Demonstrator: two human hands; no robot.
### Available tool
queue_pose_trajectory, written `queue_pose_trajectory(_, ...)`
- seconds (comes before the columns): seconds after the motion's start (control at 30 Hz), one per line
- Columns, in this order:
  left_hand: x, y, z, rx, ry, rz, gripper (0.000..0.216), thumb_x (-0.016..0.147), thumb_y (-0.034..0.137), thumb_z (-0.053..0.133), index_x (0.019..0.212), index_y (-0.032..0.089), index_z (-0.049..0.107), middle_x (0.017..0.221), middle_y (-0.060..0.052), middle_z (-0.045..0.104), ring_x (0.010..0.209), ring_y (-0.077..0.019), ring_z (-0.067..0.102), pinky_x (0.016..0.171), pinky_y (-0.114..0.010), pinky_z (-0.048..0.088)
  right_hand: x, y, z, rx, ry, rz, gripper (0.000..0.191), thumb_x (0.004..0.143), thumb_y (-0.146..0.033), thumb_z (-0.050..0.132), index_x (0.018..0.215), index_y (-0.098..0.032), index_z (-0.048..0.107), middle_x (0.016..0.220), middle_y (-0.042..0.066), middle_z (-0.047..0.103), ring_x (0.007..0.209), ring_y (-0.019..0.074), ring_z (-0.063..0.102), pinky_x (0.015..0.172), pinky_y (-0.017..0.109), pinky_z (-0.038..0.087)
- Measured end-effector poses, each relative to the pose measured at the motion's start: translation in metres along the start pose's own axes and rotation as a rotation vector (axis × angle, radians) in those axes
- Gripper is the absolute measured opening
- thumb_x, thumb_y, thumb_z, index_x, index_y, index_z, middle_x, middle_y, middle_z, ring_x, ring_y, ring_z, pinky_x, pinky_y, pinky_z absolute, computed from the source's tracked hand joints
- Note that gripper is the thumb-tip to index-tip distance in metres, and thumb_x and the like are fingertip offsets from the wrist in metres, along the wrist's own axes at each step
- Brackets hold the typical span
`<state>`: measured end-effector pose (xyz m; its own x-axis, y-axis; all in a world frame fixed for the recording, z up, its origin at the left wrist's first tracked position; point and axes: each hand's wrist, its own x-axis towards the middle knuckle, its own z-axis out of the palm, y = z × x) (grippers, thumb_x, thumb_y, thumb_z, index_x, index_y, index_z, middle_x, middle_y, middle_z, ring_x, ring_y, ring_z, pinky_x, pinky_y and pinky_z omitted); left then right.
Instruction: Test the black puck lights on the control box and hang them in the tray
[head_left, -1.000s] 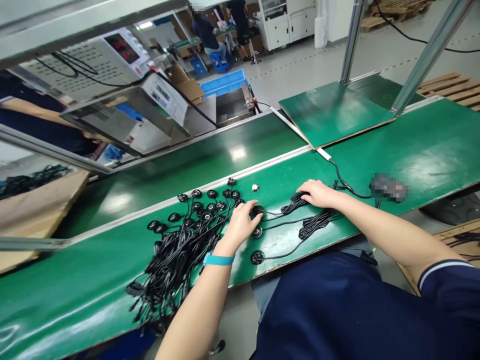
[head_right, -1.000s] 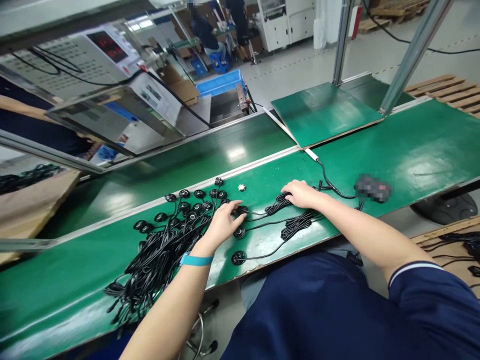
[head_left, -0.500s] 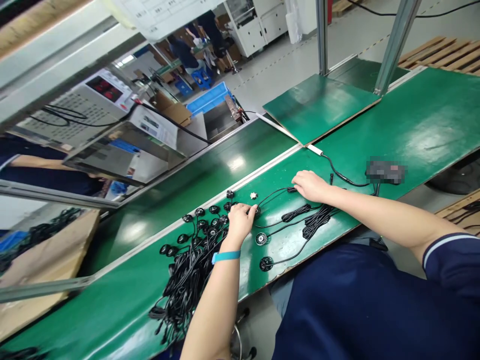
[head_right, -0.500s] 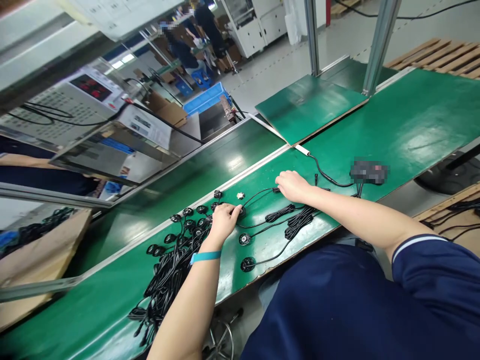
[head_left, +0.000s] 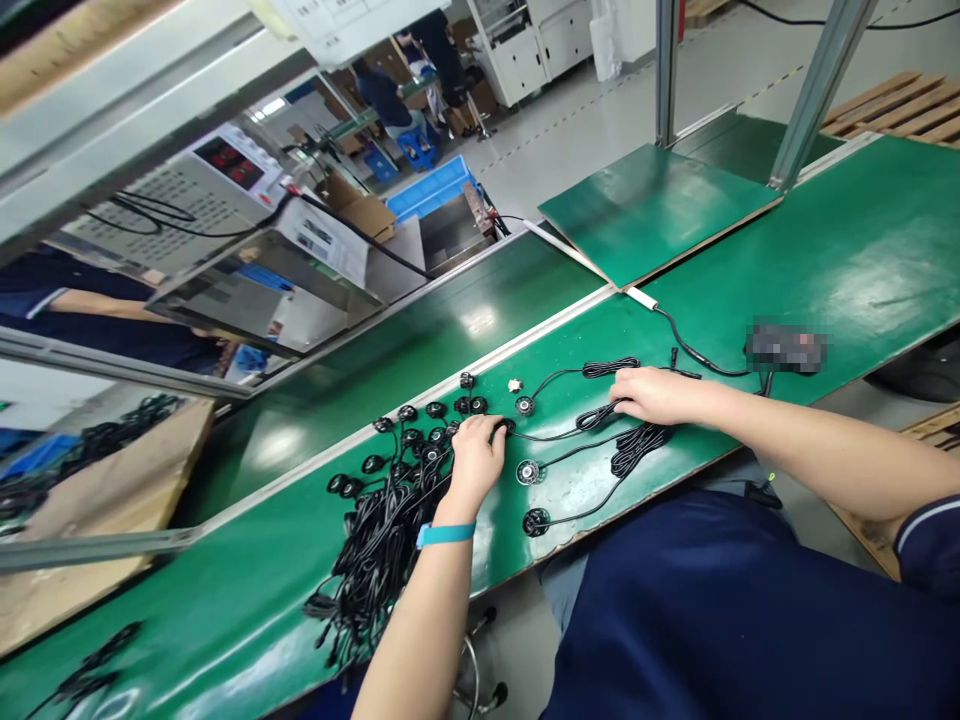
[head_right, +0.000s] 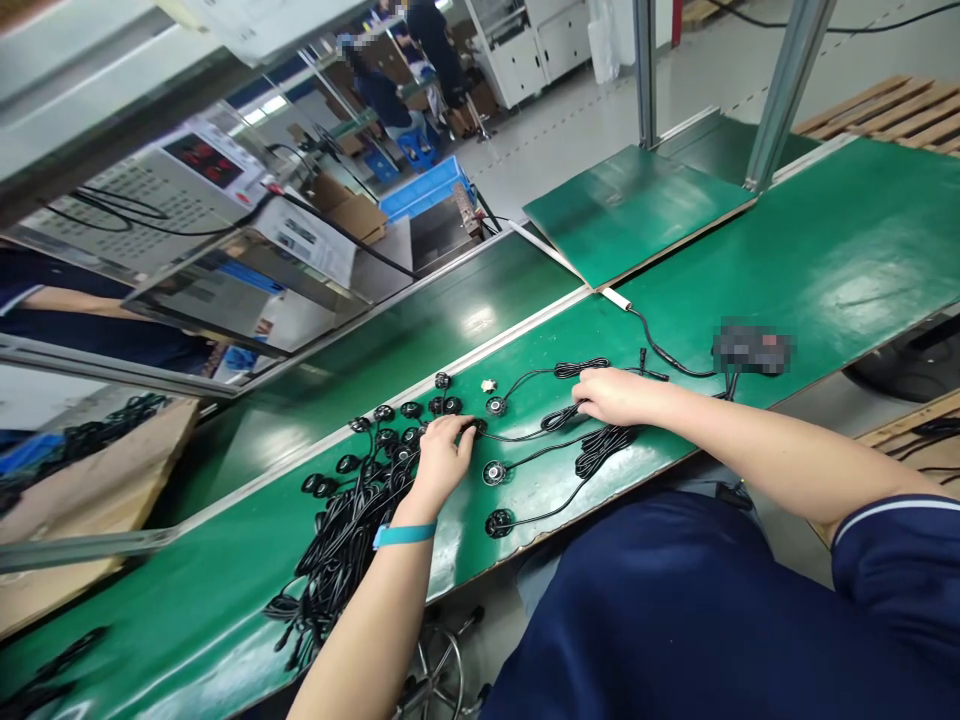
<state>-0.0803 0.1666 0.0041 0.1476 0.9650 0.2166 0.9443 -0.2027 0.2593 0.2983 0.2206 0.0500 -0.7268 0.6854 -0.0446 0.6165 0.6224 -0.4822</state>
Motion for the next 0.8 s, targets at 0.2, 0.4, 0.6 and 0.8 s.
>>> queue_pose_trajectory(0.2,-0.013,0.01,0.0,-0.042,-0.04,0.043,0.043,0.088,0.041,0.071,0.127,0.022,0.064,0.122,-0.015,0.07,0.124,-0.0354,0.056,0.104,-0.054,0.045,-0.015,0.016,-0.025,0.069,0.032,0.061,0.024,0.099,-0.028,0.054,0.101,-0.02,0.076,0.105,0.009,0.071,0.093,0.0251,0.067,0.084,0.034,0.05)
queue_pose_trajectory(0.4,0.005,0.021,0.007,-0.194,-0.108,0.129,0.042,0.084,0.033,0.076,0.123,0.025,0.065,0.126,-0.01,0.071,0.12,-0.0309,0.06,0.105,-0.05,0.046,-0.022,0.014,-0.029,0.283,-0.015,0.209,0.03,0.098,-0.041,0.05,0.097,-0.019,0.072,0.083,0.005,0.072,0.069,0.0197,0.066,0.068,0.03,0.049)
queue_pose_trajectory(0.6,0.022,0.027,0.014,-0.353,-0.084,0.054,0.022,0.08,0.032,0.071,0.099,0.022,0.066,0.1,-0.006,0.072,0.094,-0.0241,0.066,0.088,-0.038,0.053,-0.02,0.024,-0.023,0.48,-0.063,0.376,0.033,0.091,-0.05,0.058,0.091,-0.018,0.067,0.057,-0.003,0.055,0.046,0.0129,0.052,0.049,0.024,0.039)
queue_pose_trajectory(0.8,0.007,0.034,0.003,-0.406,-0.165,-0.118,0.025,0.089,0.043,0.056,0.084,0.02,0.065,0.067,0.0,0.062,0.062,-0.0173,0.056,0.061,-0.031,0.043,-0.015,0.037,-0.026,0.42,-0.073,0.491,0.03,0.096,-0.046,0.052,0.092,-0.02,0.066,0.07,0.0,0.065,0.05,0.0137,0.053,0.049,0.026,0.037)
